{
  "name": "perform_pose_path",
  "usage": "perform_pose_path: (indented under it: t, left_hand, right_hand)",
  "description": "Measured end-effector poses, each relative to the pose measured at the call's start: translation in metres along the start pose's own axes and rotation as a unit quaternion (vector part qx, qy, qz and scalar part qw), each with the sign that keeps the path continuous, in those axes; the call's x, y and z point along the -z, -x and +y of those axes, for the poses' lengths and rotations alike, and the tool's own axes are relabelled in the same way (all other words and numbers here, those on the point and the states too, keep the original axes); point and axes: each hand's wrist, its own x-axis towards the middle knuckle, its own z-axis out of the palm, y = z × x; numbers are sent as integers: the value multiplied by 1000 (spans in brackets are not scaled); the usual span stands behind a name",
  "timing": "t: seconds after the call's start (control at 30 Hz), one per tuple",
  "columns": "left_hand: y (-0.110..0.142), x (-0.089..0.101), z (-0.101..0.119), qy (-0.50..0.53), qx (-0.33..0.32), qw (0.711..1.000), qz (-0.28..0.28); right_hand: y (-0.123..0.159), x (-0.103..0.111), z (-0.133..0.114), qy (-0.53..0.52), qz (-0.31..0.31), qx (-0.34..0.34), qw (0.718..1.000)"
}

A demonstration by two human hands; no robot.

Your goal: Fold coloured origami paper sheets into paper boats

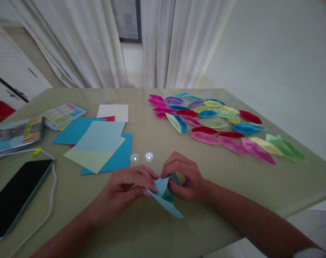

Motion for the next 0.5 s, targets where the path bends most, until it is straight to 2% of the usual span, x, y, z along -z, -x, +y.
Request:
perform_pose_path:
  t: [0.17, 0.5]
  left_hand:
    - [0, -2, 0, -3, 19, 1000, 10]
    - [-2, -8, 0, -40, 6, 998, 52]
  right_hand:
    - [2, 1, -1, -11, -7, -11, 1000]
    - [2, -1, 0, -4, -19, -21, 1000]
